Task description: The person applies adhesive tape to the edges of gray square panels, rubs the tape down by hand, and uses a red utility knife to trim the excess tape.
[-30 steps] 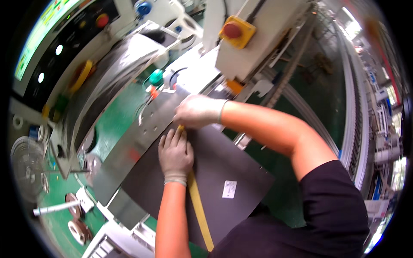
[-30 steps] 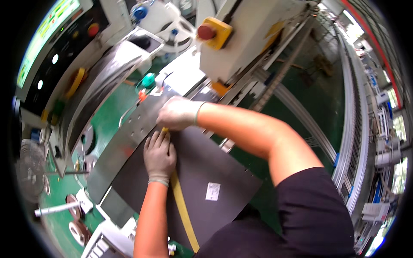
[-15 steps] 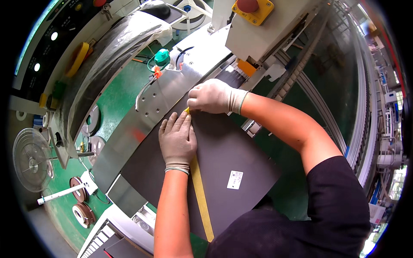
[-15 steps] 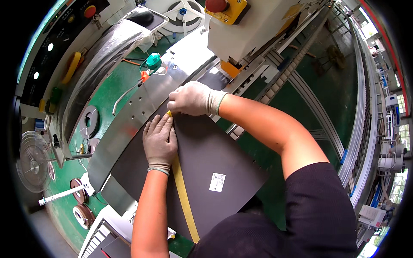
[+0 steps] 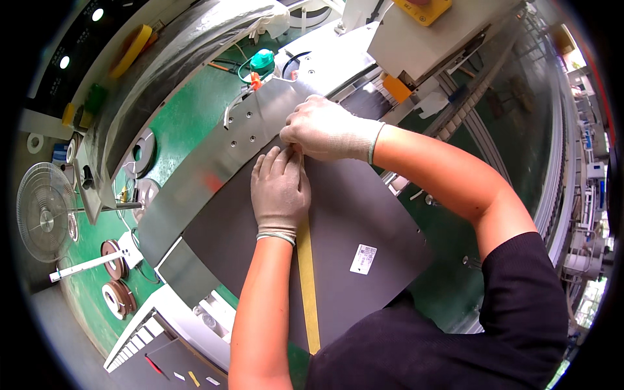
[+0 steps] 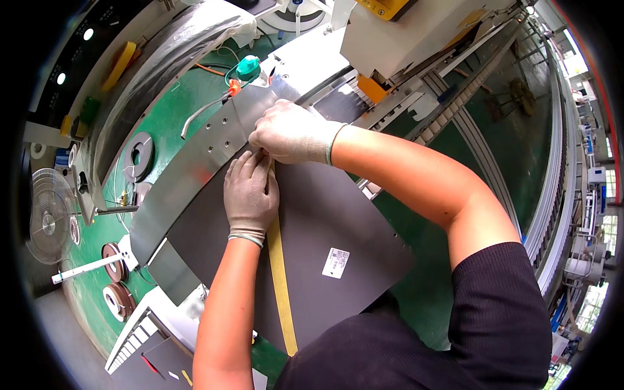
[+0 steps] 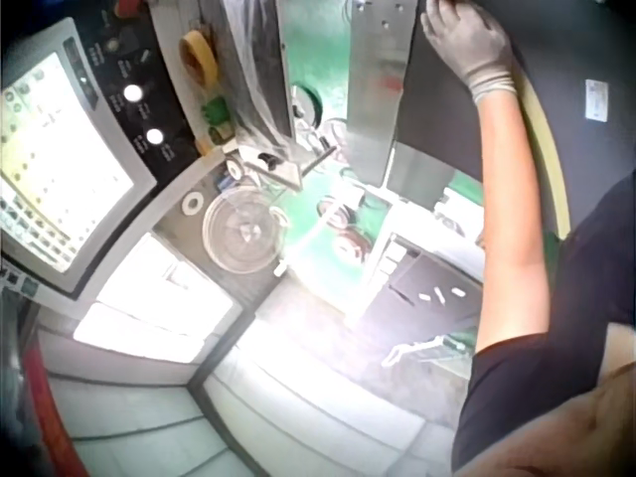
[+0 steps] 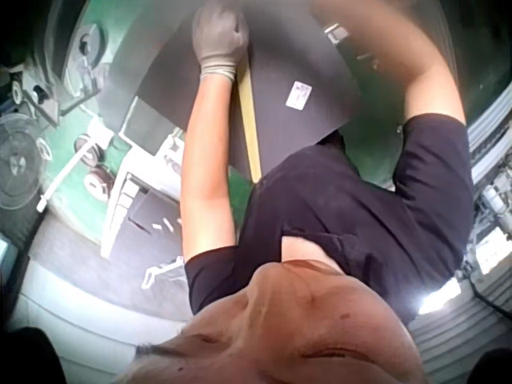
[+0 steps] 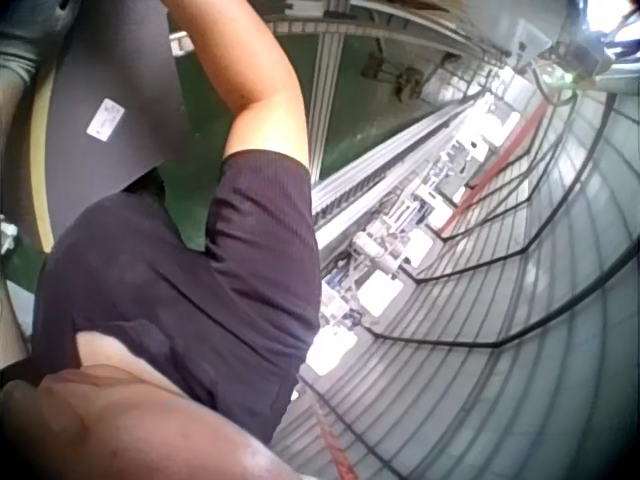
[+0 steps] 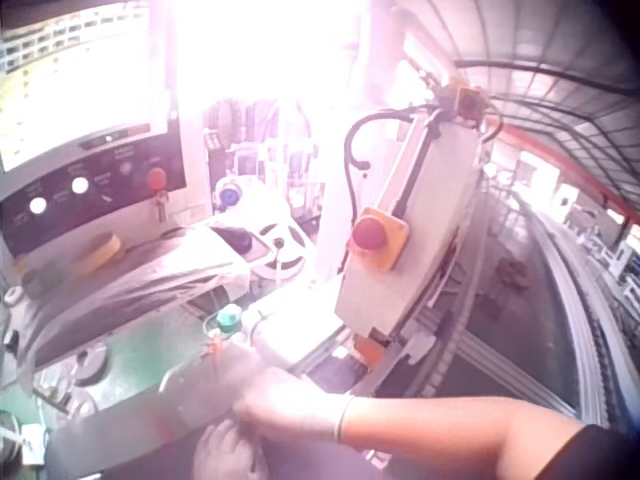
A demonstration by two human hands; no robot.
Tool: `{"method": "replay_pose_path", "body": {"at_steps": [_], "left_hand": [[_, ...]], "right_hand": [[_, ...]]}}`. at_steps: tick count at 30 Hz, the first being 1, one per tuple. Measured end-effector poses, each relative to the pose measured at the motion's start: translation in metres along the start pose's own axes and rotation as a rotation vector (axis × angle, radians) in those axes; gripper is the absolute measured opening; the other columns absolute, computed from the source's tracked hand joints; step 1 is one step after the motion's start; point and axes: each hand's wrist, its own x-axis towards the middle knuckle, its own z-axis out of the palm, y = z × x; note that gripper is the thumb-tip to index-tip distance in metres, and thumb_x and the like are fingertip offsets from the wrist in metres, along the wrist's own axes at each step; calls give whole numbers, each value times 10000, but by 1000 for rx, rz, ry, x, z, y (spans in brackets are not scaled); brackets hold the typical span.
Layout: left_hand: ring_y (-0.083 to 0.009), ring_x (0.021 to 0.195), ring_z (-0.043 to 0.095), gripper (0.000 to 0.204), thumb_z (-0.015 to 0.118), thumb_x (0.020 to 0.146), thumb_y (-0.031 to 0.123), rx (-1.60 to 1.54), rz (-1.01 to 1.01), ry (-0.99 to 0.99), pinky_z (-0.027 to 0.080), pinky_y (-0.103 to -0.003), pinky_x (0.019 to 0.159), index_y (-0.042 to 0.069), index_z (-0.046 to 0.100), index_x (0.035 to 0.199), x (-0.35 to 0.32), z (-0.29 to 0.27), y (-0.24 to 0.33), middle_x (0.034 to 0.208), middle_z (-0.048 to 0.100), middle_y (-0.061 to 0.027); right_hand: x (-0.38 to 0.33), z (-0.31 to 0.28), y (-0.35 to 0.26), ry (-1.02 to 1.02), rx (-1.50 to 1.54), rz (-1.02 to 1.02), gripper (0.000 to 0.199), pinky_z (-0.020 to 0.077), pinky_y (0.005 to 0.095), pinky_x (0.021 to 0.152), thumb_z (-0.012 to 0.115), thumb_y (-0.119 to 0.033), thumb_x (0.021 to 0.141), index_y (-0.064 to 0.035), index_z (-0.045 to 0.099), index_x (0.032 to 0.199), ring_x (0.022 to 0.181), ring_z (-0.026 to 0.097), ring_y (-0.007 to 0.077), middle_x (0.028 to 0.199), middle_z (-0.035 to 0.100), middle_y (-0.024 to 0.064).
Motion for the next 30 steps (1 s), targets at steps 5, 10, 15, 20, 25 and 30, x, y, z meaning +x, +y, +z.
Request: {"method": "replay_pose_path", "body": {"at_steps": [5,10,15,20,25,30], "left_hand": [[-339,1253,557,379,602,896,160,80,-60,9,392,-477,1126,56,685,1250,1,-1,4,1268,646,-87],[-328,1267,532,385,606,891,176,109,-56,-30,387,-476,1121,53,681,1247,1,-4,4,1277,620,-81],[-332,1286,516,382,601,888,195,129,-51,-63,381,-484,1121,61,688,1235,5,-2,7,1294,617,-82],[-313,1274,521,373,623,899,239,100,-1,-29,377,-487,1112,86,694,1232,-1,-6,2,1289,610,-92],[-312,1205,559,353,639,901,248,49,24,-34,397,-461,1085,90,704,1210,2,-2,2,1266,613,-96],[-318,1204,569,353,630,908,216,41,14,-58,420,-449,1073,73,699,1224,5,0,3,1281,622,-126]], "right_hand": [[-5,12,7,114,7,-14,86,528,421,866,666,-158,851,-118,725,900,975,688,298,926,697,76],[-22,45,10,392,165,-55,105,545,429,871,696,-88,823,-100,686,927,992,675,313,972,683,77],[-54,57,24,887,586,274,140,558,332,830,635,8,929,-59,686,1041,886,681,252,971,673,101],[-159,29,-18,1045,1321,711,122,533,266,725,626,-34,986,-4,639,1104,782,624,107,966,654,46],[-270,88,-21,1239,1360,1243,238,566,288,735,675,-133,974,-42,601,1181,779,640,118,1019,638,51],[-265,115,-21,1326,1598,1156,218,573,337,771,631,-123,1004,-114,582,1216,866,667,155,1028,633,26]]}}
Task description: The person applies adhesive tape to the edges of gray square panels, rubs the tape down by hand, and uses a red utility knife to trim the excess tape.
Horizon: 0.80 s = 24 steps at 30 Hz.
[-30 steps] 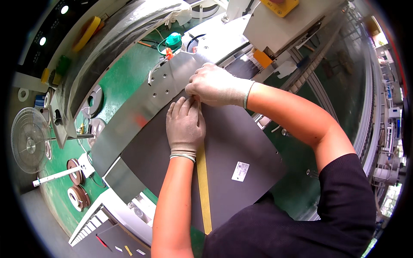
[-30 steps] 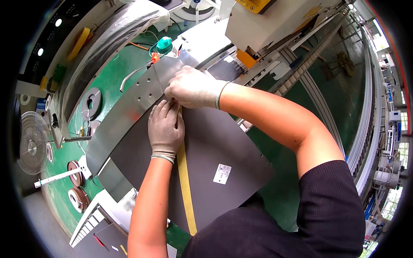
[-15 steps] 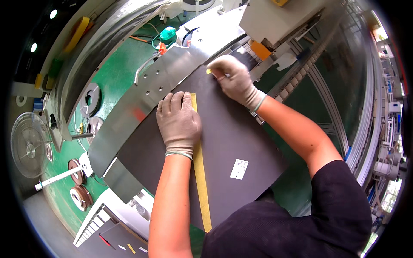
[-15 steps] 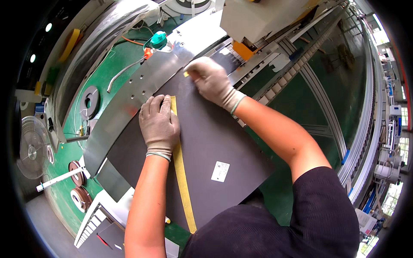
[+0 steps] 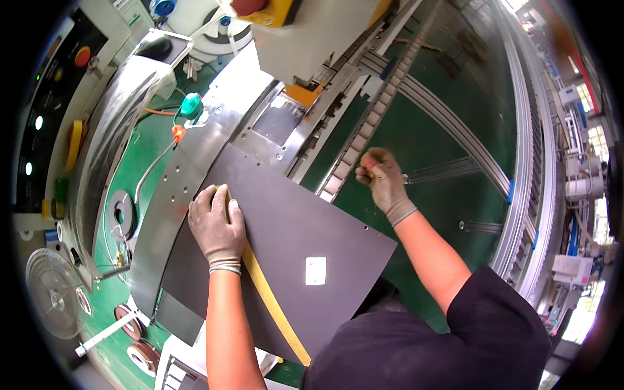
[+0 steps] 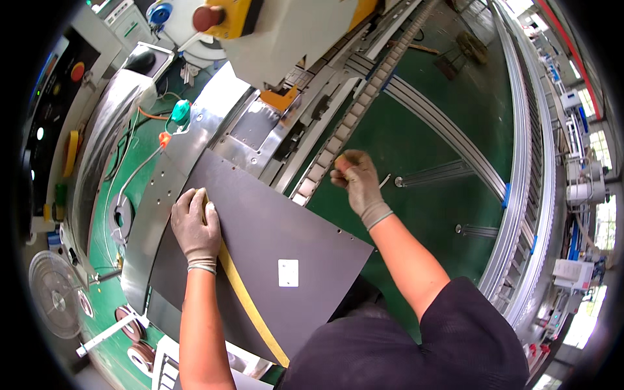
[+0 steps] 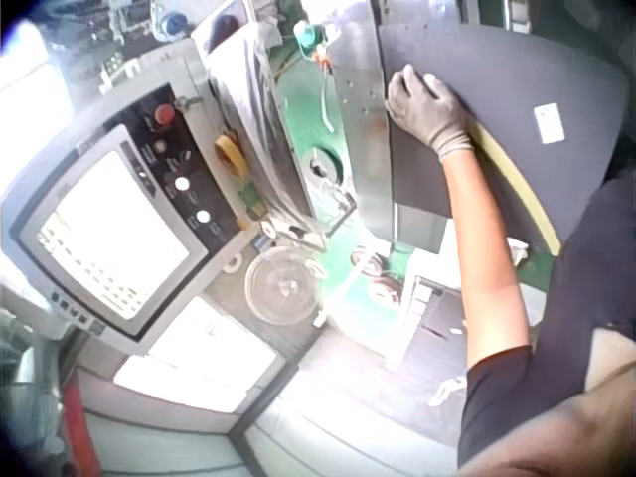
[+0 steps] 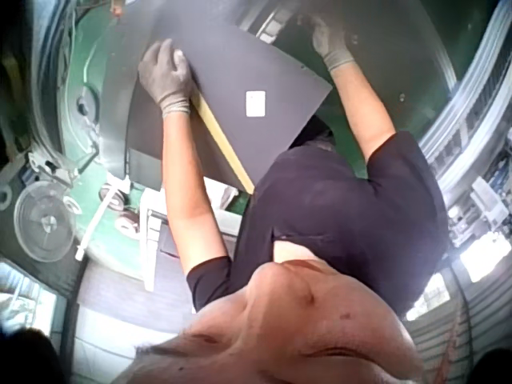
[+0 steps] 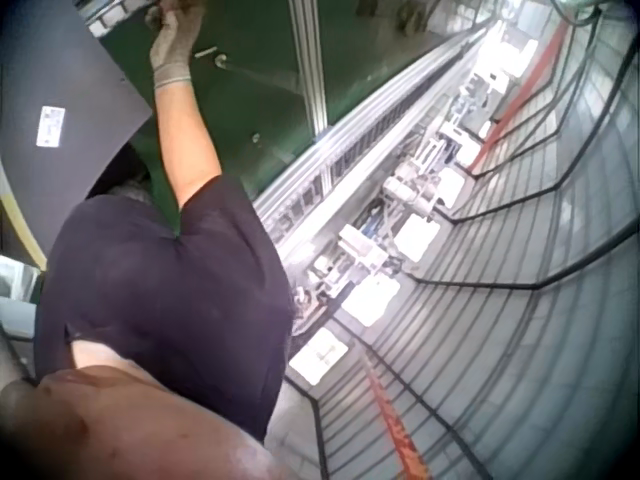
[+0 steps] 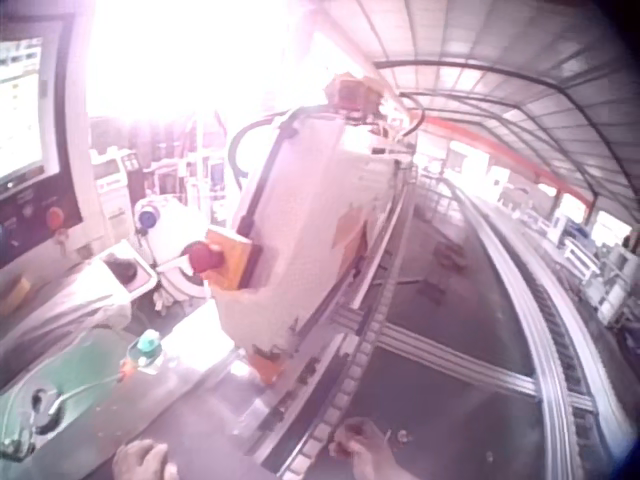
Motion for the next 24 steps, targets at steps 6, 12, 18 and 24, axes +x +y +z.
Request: {"method": "replay_pose_path", "body": {"at_steps": [6,12,18,24], "left_hand": [[-338,1220,576,377,629,912,201,-2,1,-14,425,-460,1079,39,685,1248,-3,-2,-3,1298,626,-154],[-355,1236,572,373,611,944,200,30,19,-21,424,-465,1094,35,675,1272,-6,1,-1,1325,610,-174],[-357,1212,582,382,647,900,211,2,14,15,436,-467,1071,27,698,1231,-5,3,-5,1273,640,-182],[-337,1201,605,312,670,871,184,-134,-36,85,442,-465,1095,25,732,1132,-16,1,-13,1257,674,-150]], "right_hand": [[5,-19,55,-222,497,329,253,563,363,837,604,-162,1015,-126,536,1257,953,640,195,1066,619,29],[20,-29,65,-265,80,360,313,545,358,798,605,-377,1042,-123,530,1210,933,640,182,1060,622,33],[-4,-40,83,-568,-548,1,378,515,340,759,541,-431,1043,-65,629,1008,873,629,184,950,624,75],[-36,-69,67,-577,-59,525,426,526,353,856,558,-401,1017,-10,669,1147,926,668,204,1037,708,72]]}}
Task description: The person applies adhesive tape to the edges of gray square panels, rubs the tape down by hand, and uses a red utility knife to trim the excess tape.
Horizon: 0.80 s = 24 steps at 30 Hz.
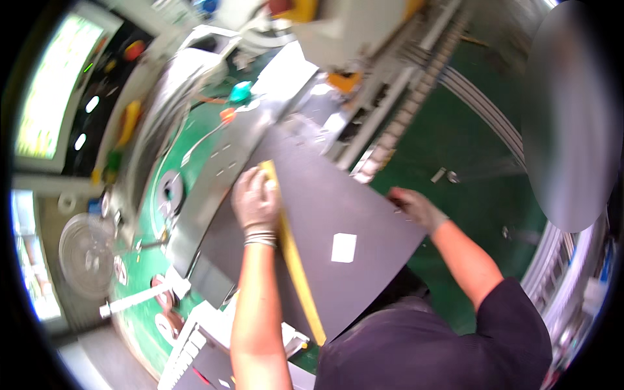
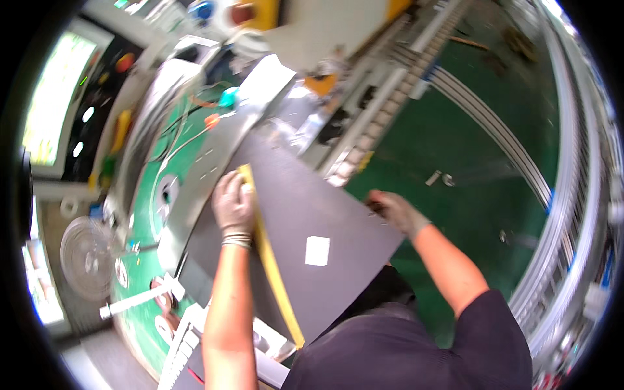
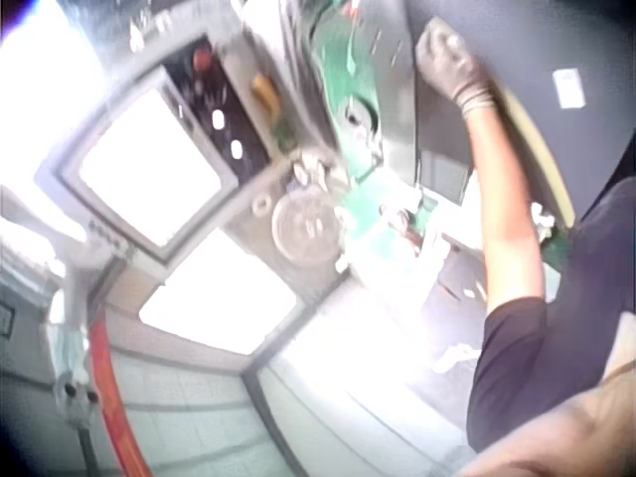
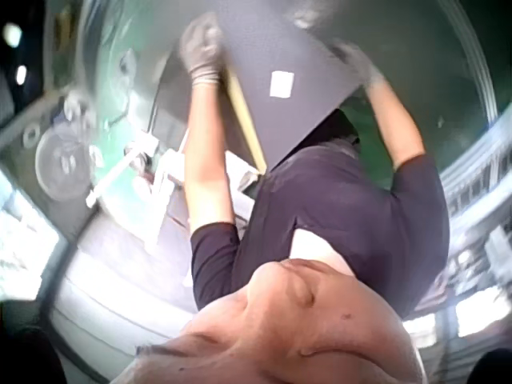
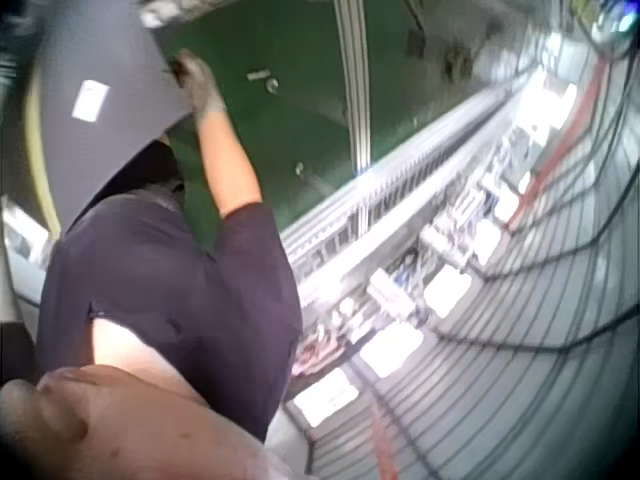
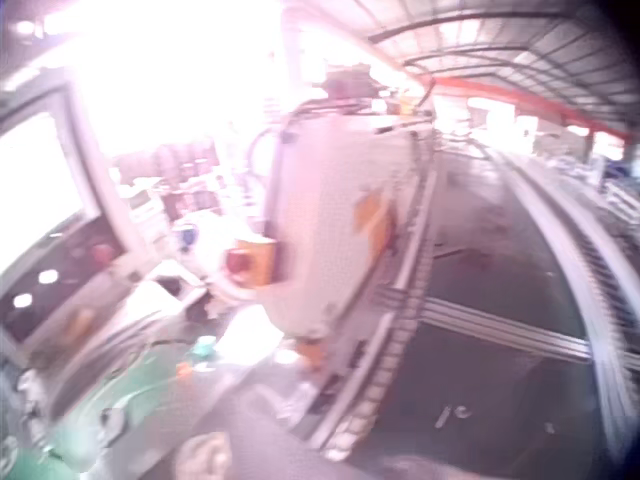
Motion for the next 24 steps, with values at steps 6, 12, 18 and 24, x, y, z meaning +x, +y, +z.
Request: {"method": "replay_pose_path", "body": {"at_steps": [6,12,18,24], "left_hand": [[-484,1426,337,578,676,877,269,78,-398,2,228,-576,1204,20,554,1385,-167,-76,40,1487,448,-267],[-253,1189,520,581,622,1039,335,-766,-1221,-79,441,-370,1039,-90,439,1392,-353,-111,82,1300,516,-186],[-148,909,546,481,685,1006,400,-1005,-1329,234,482,-312,861,-68,584,1059,-331,-103,121,956,594,-51],[-151,935,607,573,700,972,470,-1100,-1304,209,494,-317,877,-69,635,1154,-386,-115,113,1015,676,-67]], "right_hand": [[-24,40,-82,-248,-348,2,551,516,282,731,529,-531,1040,-9,671,1145,798,634,111,990,707,52],[-5,117,-94,-116,-752,35,503,509,276,771,612,-461,1007,31,689,1076,848,619,120,982,690,35],[-37,116,-62,7,-690,-62,471,506,279,827,643,-426,1001,28,683,1120,919,621,109,1020,687,30],[-84,97,-9,145,-839,-157,409,483,287,880,625,-372,1023,9,666,1166,964,599,116,1065,675,19]]}}
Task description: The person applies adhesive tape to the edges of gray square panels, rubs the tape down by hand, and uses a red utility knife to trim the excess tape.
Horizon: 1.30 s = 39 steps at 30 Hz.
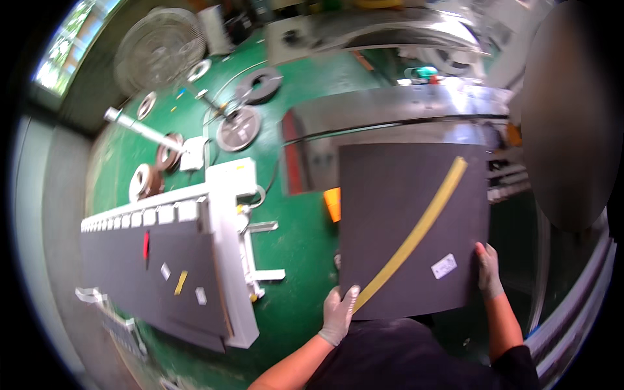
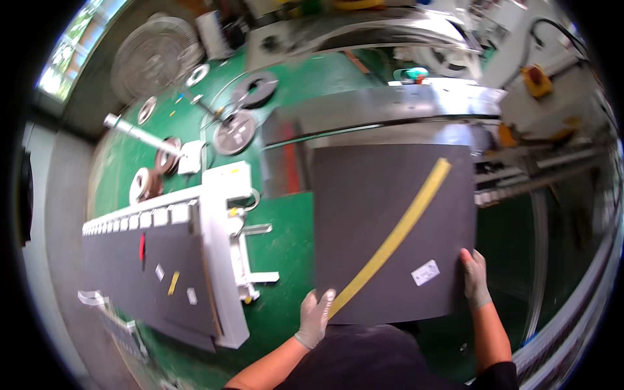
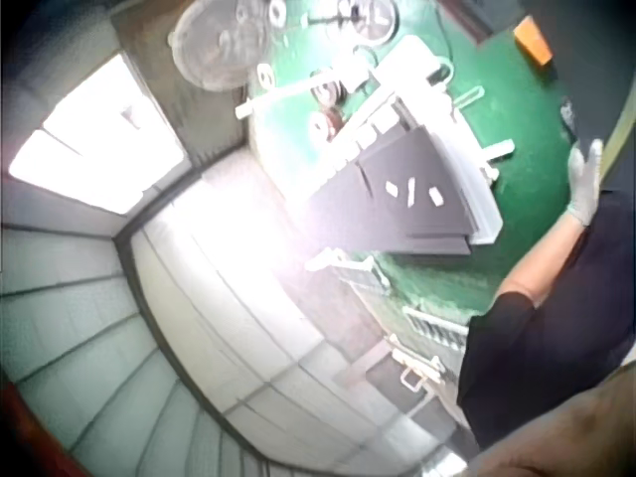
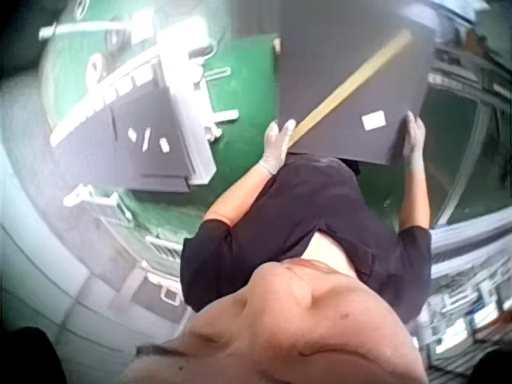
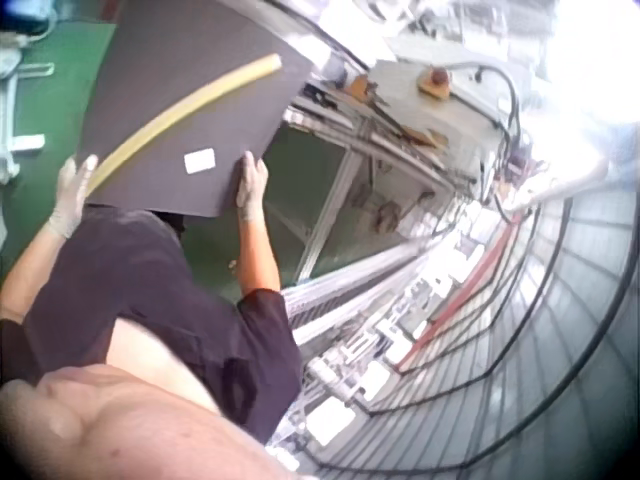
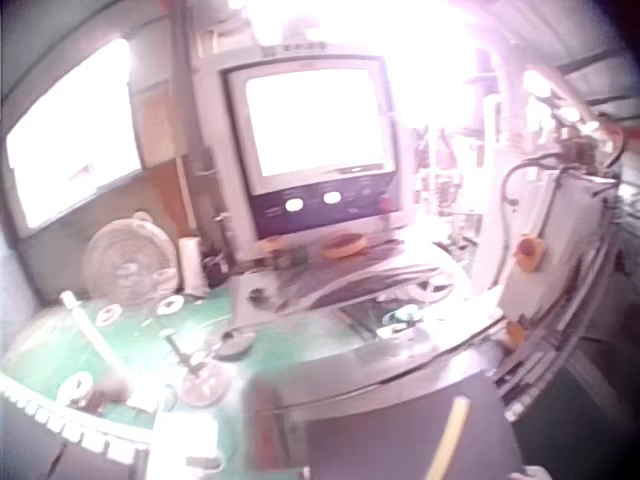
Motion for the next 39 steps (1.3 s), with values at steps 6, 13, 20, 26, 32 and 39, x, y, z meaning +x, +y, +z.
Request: {"method": "replay_pose_path", "body": {"at_steps": [6,13,20,26,32,39], "left_hand": [[-143,721,528,511,654,989,504,195,169,256,468,-342,689,7,629,875,-10,-50,-8,752,592,-27],[-101,708,407,457,615,1031,375,56,298,850,396,-339,648,30,496,755,-84,-137,-48,721,422,19],[-108,672,294,596,567,1043,514,-144,112,1124,277,-348,599,104,333,679,-133,-236,-127,697,304,51],[-148,646,315,641,578,1032,511,-88,-2,1064,309,-399,590,43,366,649,-124,-384,-171,650,308,-52],[-506,811,591,741,402,1027,618,533,-145,884,446,-552,747,-35,600,740,-85,-537,-144,803,610,-308],[-392,1202,576,520,568,992,470,1199,-253,1057,513,-489,967,7,607,1223,-87,-631,-77,1314,581,-210]], "right_hand": [[-19,53,-15,-89,216,-243,425,457,306,984,591,-358,1040,14,628,1241,1106,610,150,1203,672,54],[-40,175,-68,-522,237,-192,342,467,300,961,596,-241,1030,-5,617,1276,1074,620,147,1182,676,40],[-98,336,-92,-840,109,-34,270,520,301,851,626,-150,1020,37,633,1216,953,626,133,1087,685,62],[-122,471,-16,-849,-9,22,377,535,310,764,641,-333,1034,37,665,1100,835,628,143,961,698,70],[-162,552,64,-626,-111,11,506,525,341,829,587,-465,1043,36,627,1093,919,611,184,1022,671,109],[-222,589,61,-1384,-644,532,470,477,328,663,485,-487,1071,-72,630,903,750,601,155,845,646,16]]}}
